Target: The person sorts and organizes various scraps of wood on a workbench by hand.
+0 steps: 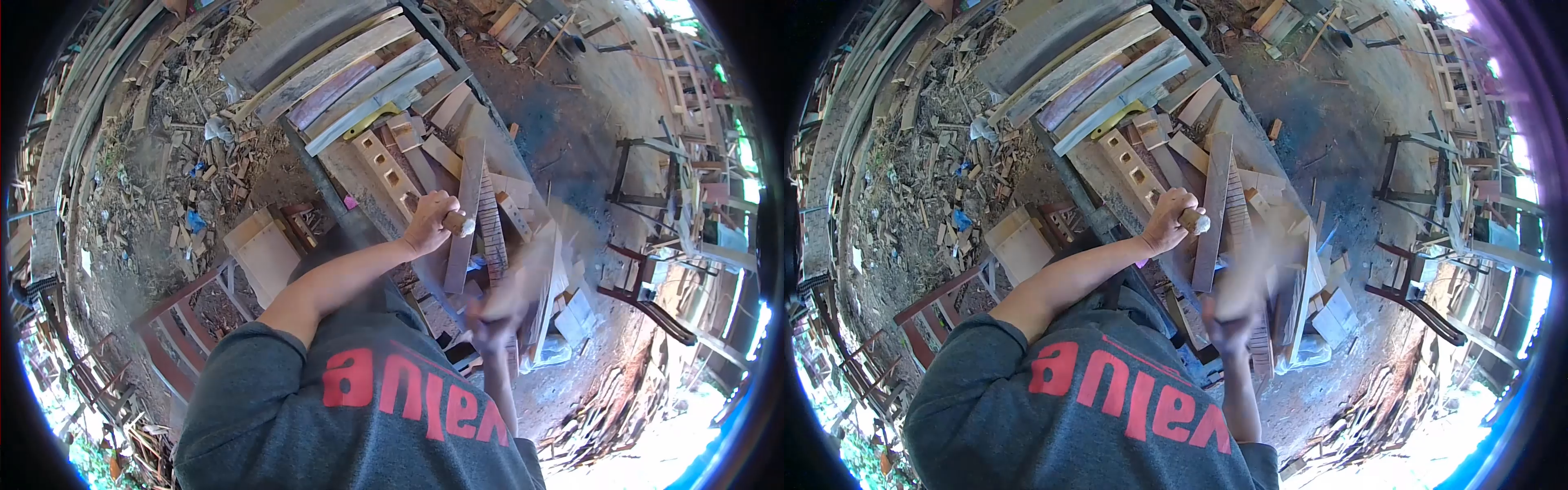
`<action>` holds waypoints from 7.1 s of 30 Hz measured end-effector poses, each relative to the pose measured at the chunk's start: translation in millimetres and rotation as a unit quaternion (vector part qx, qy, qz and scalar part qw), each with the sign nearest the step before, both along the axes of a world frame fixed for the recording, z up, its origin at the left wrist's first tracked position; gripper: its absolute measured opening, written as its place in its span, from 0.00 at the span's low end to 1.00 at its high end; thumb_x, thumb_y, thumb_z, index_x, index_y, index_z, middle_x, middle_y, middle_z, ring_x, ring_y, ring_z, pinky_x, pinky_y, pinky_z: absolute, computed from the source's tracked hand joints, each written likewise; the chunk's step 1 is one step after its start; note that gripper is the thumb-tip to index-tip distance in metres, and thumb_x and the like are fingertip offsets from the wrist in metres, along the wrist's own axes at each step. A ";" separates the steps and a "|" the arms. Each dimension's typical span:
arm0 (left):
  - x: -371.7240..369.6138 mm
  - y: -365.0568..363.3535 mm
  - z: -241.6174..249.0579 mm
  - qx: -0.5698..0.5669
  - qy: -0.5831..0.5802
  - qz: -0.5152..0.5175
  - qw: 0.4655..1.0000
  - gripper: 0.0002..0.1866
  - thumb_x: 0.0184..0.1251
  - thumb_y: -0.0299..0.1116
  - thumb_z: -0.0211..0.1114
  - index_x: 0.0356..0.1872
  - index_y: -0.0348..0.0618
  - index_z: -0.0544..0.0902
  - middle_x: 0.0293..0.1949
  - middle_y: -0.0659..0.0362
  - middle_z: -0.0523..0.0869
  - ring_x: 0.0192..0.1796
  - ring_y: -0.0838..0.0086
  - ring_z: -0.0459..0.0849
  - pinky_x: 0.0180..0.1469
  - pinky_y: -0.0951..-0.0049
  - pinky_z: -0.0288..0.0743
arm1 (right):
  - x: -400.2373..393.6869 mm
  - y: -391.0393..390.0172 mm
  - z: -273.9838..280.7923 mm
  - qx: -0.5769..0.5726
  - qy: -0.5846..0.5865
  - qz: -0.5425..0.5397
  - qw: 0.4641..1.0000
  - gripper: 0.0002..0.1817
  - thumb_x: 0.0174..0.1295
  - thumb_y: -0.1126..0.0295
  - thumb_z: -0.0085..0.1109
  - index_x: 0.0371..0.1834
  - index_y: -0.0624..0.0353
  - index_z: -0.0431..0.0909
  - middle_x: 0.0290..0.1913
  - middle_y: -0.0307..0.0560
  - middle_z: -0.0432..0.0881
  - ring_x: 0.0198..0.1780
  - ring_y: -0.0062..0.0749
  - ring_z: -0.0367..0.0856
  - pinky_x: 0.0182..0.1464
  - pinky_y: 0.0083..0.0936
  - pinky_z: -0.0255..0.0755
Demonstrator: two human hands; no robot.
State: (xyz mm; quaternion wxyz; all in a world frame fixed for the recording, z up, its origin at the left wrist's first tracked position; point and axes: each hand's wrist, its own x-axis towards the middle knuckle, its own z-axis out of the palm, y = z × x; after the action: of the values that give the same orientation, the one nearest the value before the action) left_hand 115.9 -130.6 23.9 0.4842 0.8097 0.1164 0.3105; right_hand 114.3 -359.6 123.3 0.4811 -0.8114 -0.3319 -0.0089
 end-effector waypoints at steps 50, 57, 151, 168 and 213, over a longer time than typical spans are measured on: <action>5.1 21.6 13.3 -0.101 -0.029 -0.001 0.995 0.13 0.48 0.20 0.66 0.32 0.45 0.73 0.29 0.54 0.77 0.36 0.51 0.77 0.37 0.55 0.67 | 37.7 55.2 80.3 -0.088 0.068 -0.042 0.993 0.26 0.48 0.70 0.73 0.47 0.66 0.69 0.31 0.45 0.76 0.31 0.26 0.76 0.37 0.27 0.74; 5.9 29.1 13.5 -0.137 -0.048 0.004 0.989 0.11 0.51 0.19 0.66 0.30 0.43 0.71 0.27 0.55 0.74 0.33 0.61 0.76 0.36 0.65 0.67 | 39.0 43.6 36.6 -0.251 0.043 0.063 0.965 0.28 0.49 0.69 0.70 0.52 0.65 0.70 0.31 0.47 0.79 0.32 0.29 0.79 0.36 0.27 0.76; -49.0 104.9 34.2 0.002 0.036 -0.576 0.816 0.11 0.60 0.38 0.70 0.28 0.50 0.75 0.29 0.60 0.74 0.38 0.64 0.76 0.47 0.64 0.65 | -148.8 137.6 81.9 -0.035 0.302 -0.466 0.831 0.27 0.46 0.70 0.75 0.44 0.56 0.66 0.31 0.36 0.71 0.33 0.24 0.70 0.40 0.27 0.68; -33.5 102.7 35.1 -0.120 0.030 -0.536 0.835 0.10 0.50 0.27 0.71 0.29 0.43 0.76 0.29 0.55 0.81 0.38 0.56 0.81 0.43 0.59 0.72 | -140.1 115.5 58.8 -0.176 0.028 -0.252 0.951 0.28 0.43 0.69 0.75 0.48 0.60 0.72 0.27 0.46 0.82 0.28 0.44 0.82 0.34 0.34 0.76; -29.0 105.3 11.3 -0.113 0.065 -0.498 0.858 0.14 0.47 0.25 0.71 0.31 0.44 0.73 0.30 0.52 0.78 0.37 0.53 0.79 0.40 0.59 0.71 | -161.4 93.1 27.3 -0.221 0.174 -0.344 0.896 0.23 0.46 0.70 0.70 0.47 0.61 0.73 0.31 0.51 0.82 0.32 0.36 0.83 0.34 0.34 0.75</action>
State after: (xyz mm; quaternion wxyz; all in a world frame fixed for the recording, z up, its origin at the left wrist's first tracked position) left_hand 86.8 -25.2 35.2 0.6540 0.7174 -0.2364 -0.0403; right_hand -47.1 -266.4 150.6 0.3058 -0.9491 0.0636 0.0409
